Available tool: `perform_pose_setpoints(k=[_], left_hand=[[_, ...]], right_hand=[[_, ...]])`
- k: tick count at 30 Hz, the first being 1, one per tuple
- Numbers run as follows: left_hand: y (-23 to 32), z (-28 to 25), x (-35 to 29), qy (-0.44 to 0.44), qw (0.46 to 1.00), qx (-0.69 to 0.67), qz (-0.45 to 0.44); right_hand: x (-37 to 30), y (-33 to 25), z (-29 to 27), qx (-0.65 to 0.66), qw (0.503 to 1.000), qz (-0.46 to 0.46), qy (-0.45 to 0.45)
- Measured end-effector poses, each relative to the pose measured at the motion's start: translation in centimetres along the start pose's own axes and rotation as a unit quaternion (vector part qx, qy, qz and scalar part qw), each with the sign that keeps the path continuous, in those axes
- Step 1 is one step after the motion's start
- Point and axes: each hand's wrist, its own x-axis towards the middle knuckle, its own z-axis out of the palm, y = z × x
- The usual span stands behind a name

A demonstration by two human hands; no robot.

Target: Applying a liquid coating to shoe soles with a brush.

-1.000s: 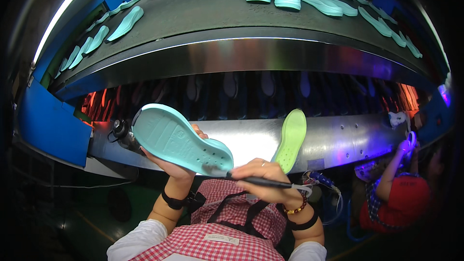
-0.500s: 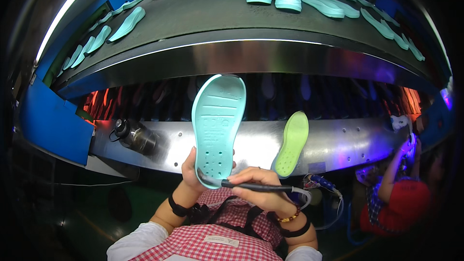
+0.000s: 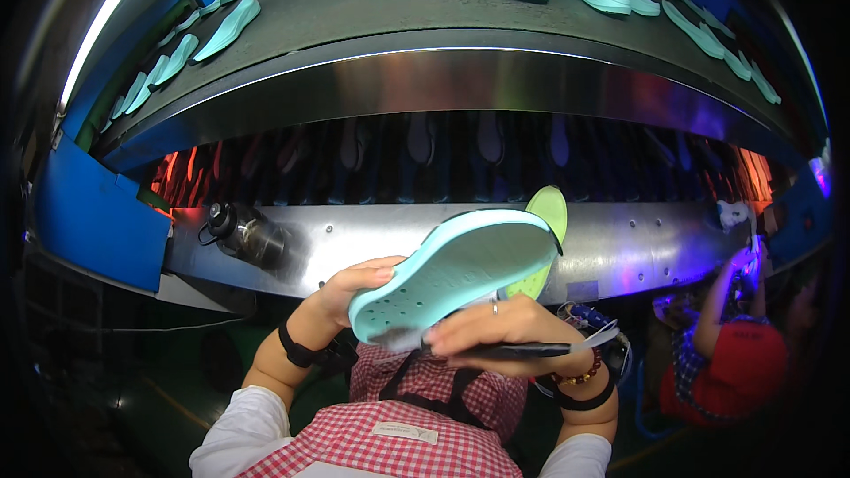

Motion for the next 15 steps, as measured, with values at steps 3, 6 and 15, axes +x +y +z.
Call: perform_pose_setpoints(k=[3,6,15], left_hand=[[0.7,0.8,0.4,0.029,0.989,0.124,-0.076],[0.7,0.4,0.1,0.058,0.981,0.154,-0.102],[1.2,-0.9,-1.8,0.036,0.987,0.138,-0.079]], right_hand=[[0.5,0.3,0.0,-0.078,0.994,0.055,-0.049],[-0.4,-0.8,-1.9,-0.145,0.981,0.064,-0.11],[-1.9,-0.1,-2.3,-0.089,0.994,0.053,-0.04]])
